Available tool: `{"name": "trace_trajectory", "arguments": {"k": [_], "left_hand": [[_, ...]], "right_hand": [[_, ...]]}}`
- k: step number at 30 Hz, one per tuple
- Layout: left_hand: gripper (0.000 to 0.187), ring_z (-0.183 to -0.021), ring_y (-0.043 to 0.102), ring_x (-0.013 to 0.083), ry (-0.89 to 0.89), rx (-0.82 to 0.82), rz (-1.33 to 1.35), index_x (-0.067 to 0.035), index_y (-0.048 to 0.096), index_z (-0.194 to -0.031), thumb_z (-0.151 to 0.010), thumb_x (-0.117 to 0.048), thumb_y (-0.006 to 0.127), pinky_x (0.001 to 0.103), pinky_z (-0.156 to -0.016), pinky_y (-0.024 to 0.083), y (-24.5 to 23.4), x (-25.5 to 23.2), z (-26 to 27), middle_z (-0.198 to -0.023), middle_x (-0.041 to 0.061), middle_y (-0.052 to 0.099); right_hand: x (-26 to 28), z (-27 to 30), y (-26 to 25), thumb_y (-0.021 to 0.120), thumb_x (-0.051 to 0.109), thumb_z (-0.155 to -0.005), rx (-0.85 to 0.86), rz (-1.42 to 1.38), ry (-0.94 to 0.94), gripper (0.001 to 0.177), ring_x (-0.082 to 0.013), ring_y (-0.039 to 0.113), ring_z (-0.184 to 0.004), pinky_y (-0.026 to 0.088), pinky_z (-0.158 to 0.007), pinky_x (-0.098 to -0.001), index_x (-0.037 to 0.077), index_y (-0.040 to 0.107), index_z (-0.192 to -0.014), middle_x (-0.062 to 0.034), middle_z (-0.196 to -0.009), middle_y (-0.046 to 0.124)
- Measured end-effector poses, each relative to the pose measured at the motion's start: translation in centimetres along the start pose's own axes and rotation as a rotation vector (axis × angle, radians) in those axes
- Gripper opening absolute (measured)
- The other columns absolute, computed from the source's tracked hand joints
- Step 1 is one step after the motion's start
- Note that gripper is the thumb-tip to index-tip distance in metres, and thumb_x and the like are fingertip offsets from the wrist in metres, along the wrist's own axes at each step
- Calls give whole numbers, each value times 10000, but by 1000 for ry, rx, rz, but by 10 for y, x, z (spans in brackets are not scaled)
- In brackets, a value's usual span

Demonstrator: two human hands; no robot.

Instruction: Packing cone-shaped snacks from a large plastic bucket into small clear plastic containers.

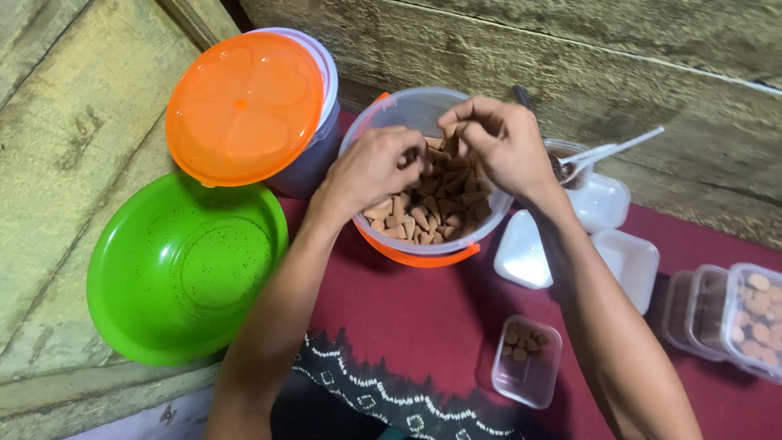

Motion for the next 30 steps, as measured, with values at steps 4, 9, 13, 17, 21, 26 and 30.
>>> {"name": "trace_trajectory", "arguments": {"k": [4, 9, 13, 17, 21, 26, 30], "left_hand": [[175, -887, 718, 327, 113, -205, 6, -137, 703, -1060, -888, -111, 719, 414, -767, 589, -9, -20, 6, -881, 116, 685], [145, -935, 724, 295, 241, -505, 64, -92, 725, -1089, -962, -30, 694, 386, -838, 595, -16, -92, 41, -995, 72, 725], [152, -981, 751, 275, 164, -425, 231, -107, 739, -1076, -932, -61, 748, 390, -885, 611, 11, -148, 81, -1039, 56, 746], [85, -936, 732, 239, 76, -317, 385, 5, 691, -1013, -929, 21, 691, 322, -910, 584, 64, -164, 108, -1025, 149, 730], [118, -954, 729, 209, -34, -186, 553, -30, 716, -1027, -962, -118, 672, 298, -877, 607, 121, -148, 132, -1025, 116, 742], [116, -866, 732, 199, -58, -150, 565, -70, 747, -1038, -942, -88, 684, 293, -812, 607, 161, -147, 141, -981, 65, 735], [182, -781, 718, 255, 35, -197, 530, -82, 753, -1054, -906, 8, 696, 347, -737, 603, 175, -151, 136, -921, 68, 716]], "right_hand": [[9, 8, -8, 524, 76, -935, -60, -162, -78, 250, -102, 602, -698, 540, -702, -267, 60, 747, -1047, -38, -661, 630], [17, 59, -26, 533, -19, -990, -136, -318, -147, 208, -171, 589, -698, 527, -682, -298, -62, 709, -1094, -120, -731, 624], [20, 134, -44, 546, -37, -1009, -202, -402, -4, 207, -186, 573, -755, 556, -732, -316, -98, 663, -1168, -129, -772, 583], [9, 214, -57, 633, 83, -1026, -250, -314, 246, 127, -132, 620, -843, 559, -756, -247, 52, 562, -1128, -64, -918, 636], [-15, 288, -57, 691, 126, -953, -299, -299, 462, 119, -129, 641, -809, 552, -765, -258, 57, 613, -1010, -66, -915, 698], [-31, 342, -42, 758, 0, -872, -400, -277, 569, 165, -136, 641, -834, 549, -787, -270, 4, 719, -1032, -91, -904, 685], [-36, 351, -33, 810, -16, -809, -350, -74, 562, 195, -168, 657, -871, 542, -775, -322, -1, 777, -1001, -130, -958, 692]]}}
Point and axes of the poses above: each hand's wrist, its own z-axis away from the middle knuckle, its own y-axis out of the palm, x = y × z, the point moved 4 cm from there along -z, towards the middle knuckle
